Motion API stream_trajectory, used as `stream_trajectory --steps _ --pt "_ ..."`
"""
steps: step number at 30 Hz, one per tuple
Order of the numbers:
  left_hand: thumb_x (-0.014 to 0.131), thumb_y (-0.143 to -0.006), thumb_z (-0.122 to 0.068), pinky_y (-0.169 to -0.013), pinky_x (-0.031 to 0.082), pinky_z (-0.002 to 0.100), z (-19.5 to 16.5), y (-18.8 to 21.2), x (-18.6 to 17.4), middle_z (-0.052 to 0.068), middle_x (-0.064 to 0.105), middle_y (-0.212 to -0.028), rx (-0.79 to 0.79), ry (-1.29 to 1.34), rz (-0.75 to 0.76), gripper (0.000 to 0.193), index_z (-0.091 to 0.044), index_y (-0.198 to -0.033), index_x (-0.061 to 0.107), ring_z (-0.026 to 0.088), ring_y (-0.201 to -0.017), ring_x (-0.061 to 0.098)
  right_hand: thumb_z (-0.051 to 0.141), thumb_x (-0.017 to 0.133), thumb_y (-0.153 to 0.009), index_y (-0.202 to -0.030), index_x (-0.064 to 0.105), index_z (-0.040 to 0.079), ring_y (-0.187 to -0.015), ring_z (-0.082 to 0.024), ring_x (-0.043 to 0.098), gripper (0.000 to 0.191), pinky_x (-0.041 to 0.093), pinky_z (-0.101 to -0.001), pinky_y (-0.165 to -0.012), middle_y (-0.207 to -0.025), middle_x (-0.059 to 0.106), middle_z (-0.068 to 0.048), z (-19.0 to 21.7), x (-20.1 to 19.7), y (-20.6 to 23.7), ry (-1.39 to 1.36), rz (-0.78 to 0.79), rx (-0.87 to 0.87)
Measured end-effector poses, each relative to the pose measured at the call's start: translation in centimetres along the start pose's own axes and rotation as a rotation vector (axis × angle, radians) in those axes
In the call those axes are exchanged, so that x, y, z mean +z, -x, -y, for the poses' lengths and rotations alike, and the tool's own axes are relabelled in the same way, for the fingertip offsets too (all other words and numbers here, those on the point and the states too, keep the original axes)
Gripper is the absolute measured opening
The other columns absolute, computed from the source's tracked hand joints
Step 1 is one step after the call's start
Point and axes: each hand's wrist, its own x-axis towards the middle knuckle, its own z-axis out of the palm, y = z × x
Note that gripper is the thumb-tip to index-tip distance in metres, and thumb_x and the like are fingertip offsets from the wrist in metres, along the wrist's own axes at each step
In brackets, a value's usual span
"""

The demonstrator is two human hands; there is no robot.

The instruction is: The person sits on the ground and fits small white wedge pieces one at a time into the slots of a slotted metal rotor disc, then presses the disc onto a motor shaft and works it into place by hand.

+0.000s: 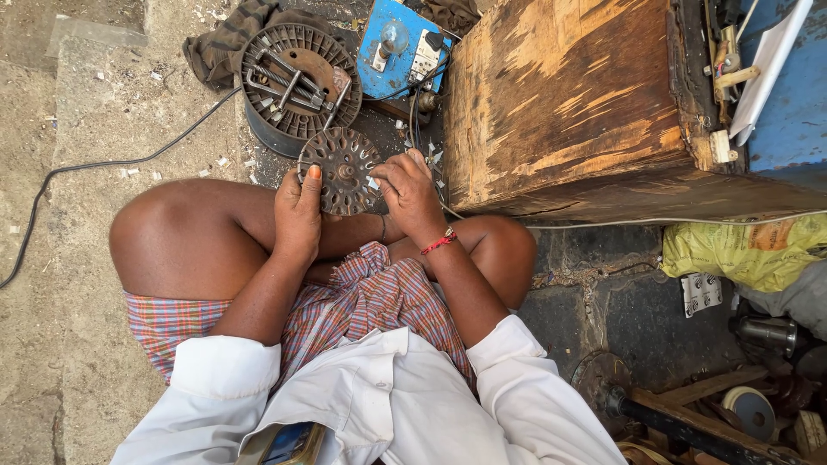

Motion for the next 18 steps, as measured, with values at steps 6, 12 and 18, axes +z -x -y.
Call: stream_trajectory --steps 6,12,18 --pt "0.058 -0.105 -0.043 -0.049 0.056 0.023 -0.1 0.1 0.0 0.005 0.068 -0.094 0.025 0.023 0.018 0.042 -0.003 -0.120 0.059 0.009 -0.070 0.065 0.009 0.070 -0.096 -0.103 0.075 0.007 -0.102 -0.024 0.062 0.009 0.052 -0.0419 -0.098 -0.101 0.064 -0.006 -0.3 -0.1 0.5 0.006 0.034 0.026" --pt "0.056 -0.107 -0.042 -0.050 0.056 0.023 0.1 0.0 -0.2 0.005 0.069 -0.096 0.035 0.010 0.011 0.041 -0.003 -0.122 0.058 0.009 -0.071 0.066 0.025 0.079 -0.091 -0.110 0.075 0.004 -0.118 -0.031 0.061 0.028 0.042 -0.0513 -0.115 -0.112 0.066 -0.009 -1.1 -0.7 1.4 0.028 0.074 -0.023" --pt "0.057 -0.106 -0.041 -0.050 0.058 0.024 0.2 0.0 -0.3 0.006 0.069 -0.100 0.033 0.043 0.028 0.040 -0.003 -0.121 0.056 0.009 -0.074 0.068 0.032 0.084 -0.087 -0.112 0.075 0.006 -0.140 -0.040 0.046 0.037 0.041 -0.0519 -0.116 -0.120 0.066 -0.010 -1.7 0.1 2.2 -0.019 0.110 0.097"
